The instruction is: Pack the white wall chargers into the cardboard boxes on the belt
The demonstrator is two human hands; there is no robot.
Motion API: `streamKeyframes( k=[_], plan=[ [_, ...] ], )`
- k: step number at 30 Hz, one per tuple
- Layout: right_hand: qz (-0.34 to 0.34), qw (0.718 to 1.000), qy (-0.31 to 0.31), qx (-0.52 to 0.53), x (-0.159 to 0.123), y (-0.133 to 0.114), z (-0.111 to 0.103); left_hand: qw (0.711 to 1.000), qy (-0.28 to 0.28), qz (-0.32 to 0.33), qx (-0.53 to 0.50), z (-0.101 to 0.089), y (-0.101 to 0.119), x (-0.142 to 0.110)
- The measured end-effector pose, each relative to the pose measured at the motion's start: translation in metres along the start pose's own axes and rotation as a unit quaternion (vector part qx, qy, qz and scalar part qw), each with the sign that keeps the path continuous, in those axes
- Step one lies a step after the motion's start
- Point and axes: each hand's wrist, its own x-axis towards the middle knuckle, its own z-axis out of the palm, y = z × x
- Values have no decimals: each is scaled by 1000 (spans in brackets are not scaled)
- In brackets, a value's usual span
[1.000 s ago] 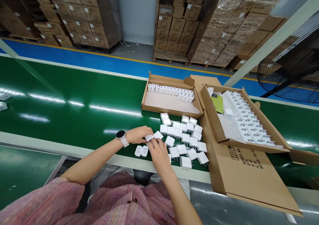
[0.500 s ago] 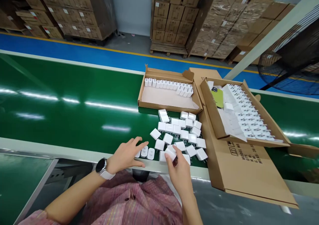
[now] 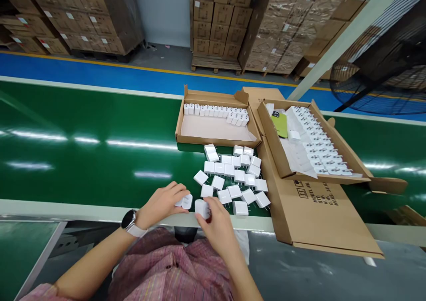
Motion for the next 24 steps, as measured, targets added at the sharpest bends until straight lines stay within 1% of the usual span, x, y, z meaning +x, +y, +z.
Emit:
streamKeyframes(
  k=[3, 5, 8, 10, 13, 15, 18, 21, 24],
  plan=[
    [-46, 996, -5, -77, 28, -8, 30, 999, 12, -38, -2, 0, -15, -10],
    [-62, 988, -30, -138, 43, -9, 42, 998, 19, -50, -31, 1, -23, -17],
    [-76, 966, -67, -239, 52, -10, 48, 992, 56, -64, -98, 1, -34, -32],
    [-101, 951, -80, -283, 51, -14, 48, 982, 102, -99, -121, 2, -41, -44],
    [-159, 937, -78, -301, 49, -26, 49, 964, 172, -166, -119, 5, -50, -64],
    [-181, 932, -72, -306, 48, -35, 53, 952, 208, -196, -110, 9, -54, -77],
    [-183, 928, -71, -317, 50, -47, 62, 938, 248, -223, -98, 16, -56, -91],
    [-154, 928, -64, -334, 51, -56, 72, 927, 276, -233, -104, 21, -55, -99],
    [-129, 928, -46, -345, 51, -63, 79, 919, 292, -237, -117, 23, -55, -102]
  ],
)
